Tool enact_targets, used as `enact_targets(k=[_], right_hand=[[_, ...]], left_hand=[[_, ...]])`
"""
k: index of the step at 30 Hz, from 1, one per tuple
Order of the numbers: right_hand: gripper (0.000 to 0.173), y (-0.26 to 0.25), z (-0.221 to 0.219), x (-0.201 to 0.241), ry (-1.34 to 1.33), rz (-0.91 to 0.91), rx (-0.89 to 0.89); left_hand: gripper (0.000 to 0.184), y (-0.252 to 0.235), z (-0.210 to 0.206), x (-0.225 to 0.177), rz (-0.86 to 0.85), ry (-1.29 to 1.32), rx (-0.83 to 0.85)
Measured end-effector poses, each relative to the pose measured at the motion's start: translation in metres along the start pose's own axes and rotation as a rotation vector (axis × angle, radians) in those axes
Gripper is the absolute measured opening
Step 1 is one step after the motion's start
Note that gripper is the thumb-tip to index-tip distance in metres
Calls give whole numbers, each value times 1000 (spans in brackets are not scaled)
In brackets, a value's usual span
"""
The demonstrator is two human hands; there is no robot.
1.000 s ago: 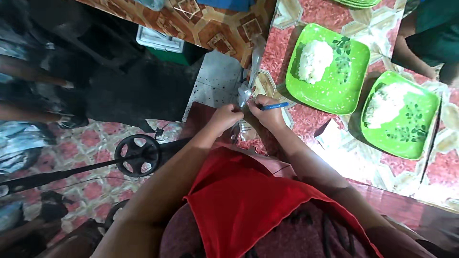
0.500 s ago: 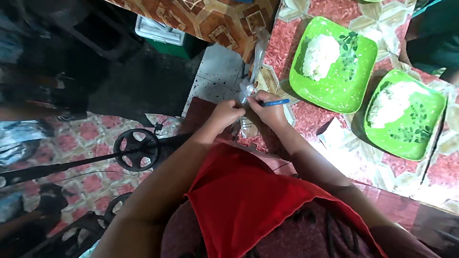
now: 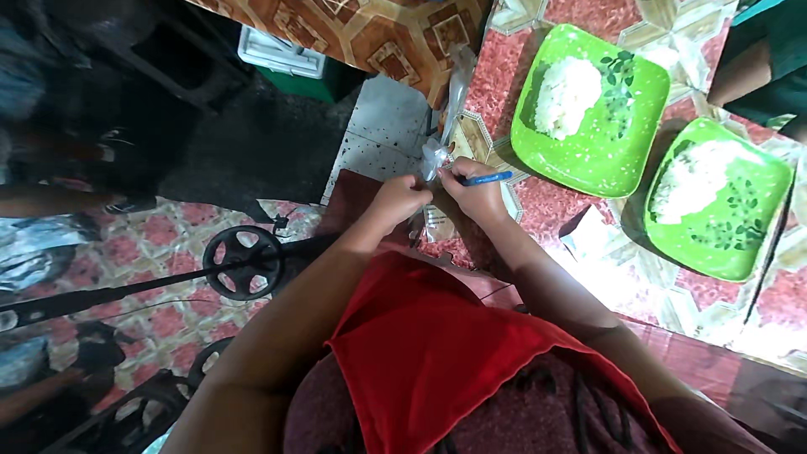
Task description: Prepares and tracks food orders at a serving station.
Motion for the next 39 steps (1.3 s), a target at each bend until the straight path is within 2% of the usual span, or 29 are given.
enact_targets(k=[4,7,12,15,18,20,22,24,25,28,34,39], right_hand=[[32,1,-3,-5,-28,2,8],[35,-11,-13,-35,-56,135,-115],[29,0,-3,-5,-28,-11,20],[33,-10,-14,-34,-59,123,-97],[31,-14,-15,-40,-101,111,-80],[25,-15,-9,-45,-287,33,-79],[21,-14,2,-57,-593,-52,-117],[29,-10,17,-65,-736,-78,-186],[28,-7,26,-67,-721,-62,-222],[10,1,43,-68,-521,-13,-255],[23,4,37,-62,-355,-31,-219],[11,7,44,-74,-457,22,-300]], left_hand=[[23,0,0,1,3,8,0],[24,-1,0,1,5,2,-2],[24,-2,0,2,-16,7,-6],[22,-2,0,1,-11,-4,-6],[23,-2,0,2,-1,-10,-6],[27,-2,0,2,4,-17,-8],[28,-1,0,1,-6,-9,-6],[27,-1,0,1,-17,-16,0],[27,-2,0,0,-19,-20,1],[28,-1,0,1,-16,-13,-2],[25,5,2,0,7,49,-19],[27,7,3,-1,6,55,-18]])
Point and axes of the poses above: each hand's wrist, its own y-axis away from the middle knuckle, its own z-axis out of the back of the hand, x = y × z, the point moved 9 cm from there along -y, towards the middle knuckle, and after that the axes turned 1 degree about z, right-handed, at the moved point
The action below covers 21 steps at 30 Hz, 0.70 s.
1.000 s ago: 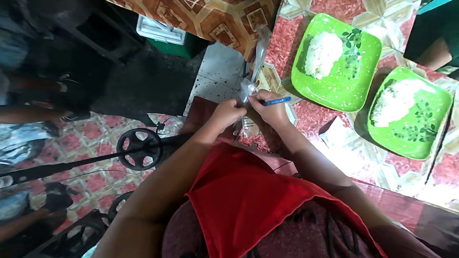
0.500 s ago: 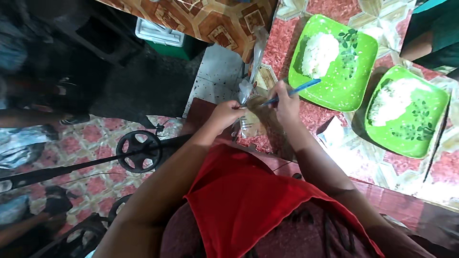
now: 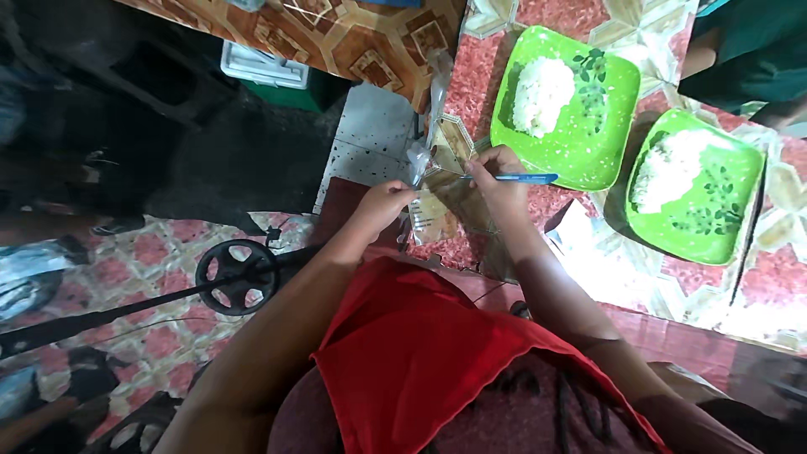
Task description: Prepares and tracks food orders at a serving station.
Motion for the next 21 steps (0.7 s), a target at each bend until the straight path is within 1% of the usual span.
enact_targets(k=[2,4,6,9,13,16,21], right_hand=[[16,3,3,-4,-57,41,-9],[15,5,5,-5,-51,45,-18],[16,6,1,-4,34,13,-13],[26,3,-14,0,213,12,57],[27,-2,-24,0,390,42,97],[28,-1,-25,2,431,69,97],[31,-1,-27,0,422,83,93]], left_hand=[[27,0,0,1,-6,11,-1],[26,0,0,1,-6,5,3],[26,-1,0,2,-8,-11,5],[26,-3,-1,3,-11,-36,9],[26,-2,-2,0,-5,-46,4],[25,-2,-2,0,3,-41,-4],[26,-2,-2,1,11,-44,-11]])
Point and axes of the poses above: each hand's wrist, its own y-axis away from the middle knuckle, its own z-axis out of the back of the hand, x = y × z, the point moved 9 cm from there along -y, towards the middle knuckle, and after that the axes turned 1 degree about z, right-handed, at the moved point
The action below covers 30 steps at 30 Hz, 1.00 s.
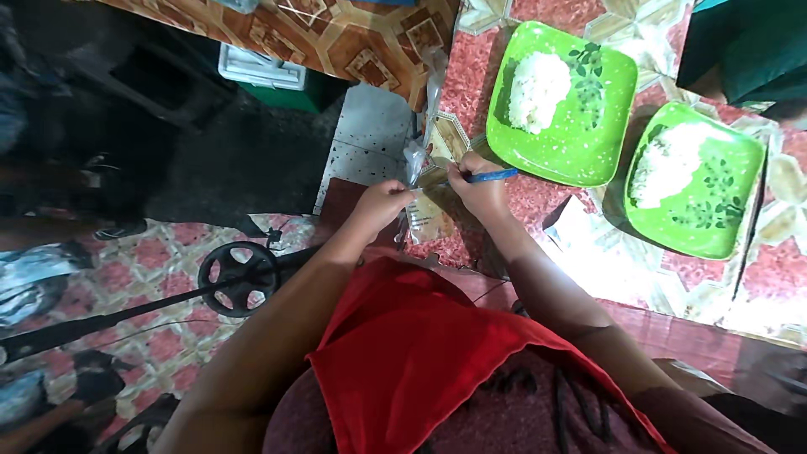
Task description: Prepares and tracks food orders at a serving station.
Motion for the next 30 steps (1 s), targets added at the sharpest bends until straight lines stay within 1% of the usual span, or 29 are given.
enact_targets(k=[7,11,24,30], right_hand=[[31,1,1,1,0,26,0],[26,1,0,3,39,25,-9],[28,-1,0,1,18,-1,32],[28,0,0,1,35,7,-10]], left_hand=[[26,-1,-1,1,-2,0,3],[25,0,0,0,-24,9,-4],[25,0,-2,1,-13,34,-1],[23,-1,-1,3,-17,31,-9]])
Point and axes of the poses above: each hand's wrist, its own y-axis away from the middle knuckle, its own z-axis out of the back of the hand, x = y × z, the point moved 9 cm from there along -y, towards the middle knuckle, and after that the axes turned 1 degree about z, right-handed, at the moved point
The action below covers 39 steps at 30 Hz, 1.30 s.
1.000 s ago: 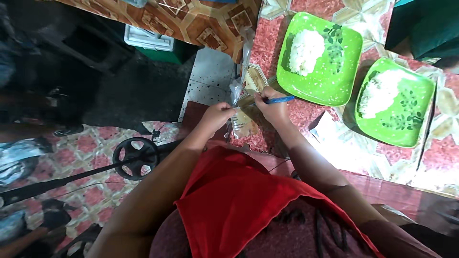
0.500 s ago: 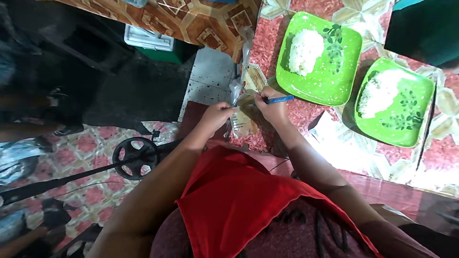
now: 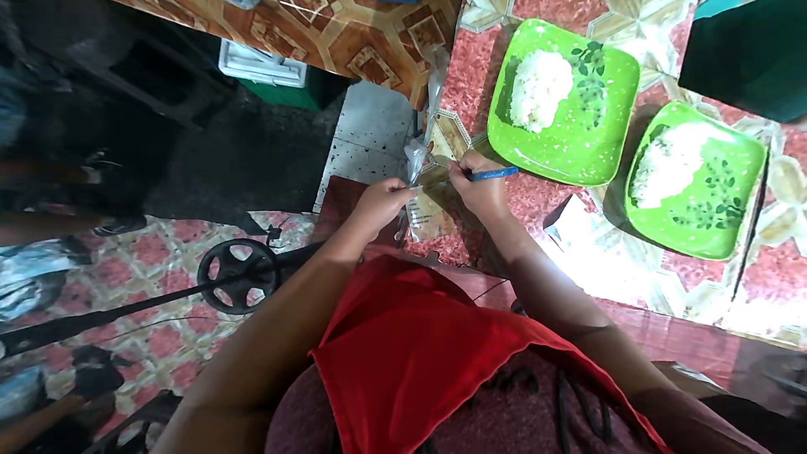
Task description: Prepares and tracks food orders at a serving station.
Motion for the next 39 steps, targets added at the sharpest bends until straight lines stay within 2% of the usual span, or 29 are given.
enact_targets(k=[15,17,19,21,23,24,26,28,29,31,32,34,36,37,39], right_hand=[[28,-2,-4,-4,-59,-24,38],[25,-4,2,-11,-246,-104,6],[20,0,19,-16,-545,-156,-84],[16,11,47,-7,-667,-112,-72],[17,33,98,4,-594,-73,-115],[17,44,133,4,-545,-72,-211],[14,71,225,-16,-422,-116,-549],[9,114,326,-58,-166,-323,-901],[23,142,368,-84,21,-503,-972],[45,200,424,-140,302,-927,-885],[50,226,437,-168,360,-1093,-778],[49,258,444,-216,475,-1294,-501],[54,268,440,-240,497,-1356,-360],[59,266,439,-239,484,-1343,-369],[73,257,444,-208,503,-1302,-450]], left_hand=[[23,-1,-1,0,9,-12,-1],[23,-1,-1,-1,16,-13,2],[24,0,-1,-2,11,-4,1],[26,0,-1,-3,14,4,10],[27,1,2,1,-1,-18,16],[28,2,5,3,-29,-54,9],[31,5,9,-3,-150,-175,-25],[30,15,6,-26,-339,-309,-61],[28,25,6,-37,-429,-345,-82],[27,48,11,-53,-572,-333,-100],[27,57,16,-61,-628,-310,-109],[27,69,34,-79,-695,-254,-143],[32,74,65,-98,-694,-204,-213],[34,72,85,-104,-658,-152,-251],[39,56,133,-106,-617,-50,-342]])
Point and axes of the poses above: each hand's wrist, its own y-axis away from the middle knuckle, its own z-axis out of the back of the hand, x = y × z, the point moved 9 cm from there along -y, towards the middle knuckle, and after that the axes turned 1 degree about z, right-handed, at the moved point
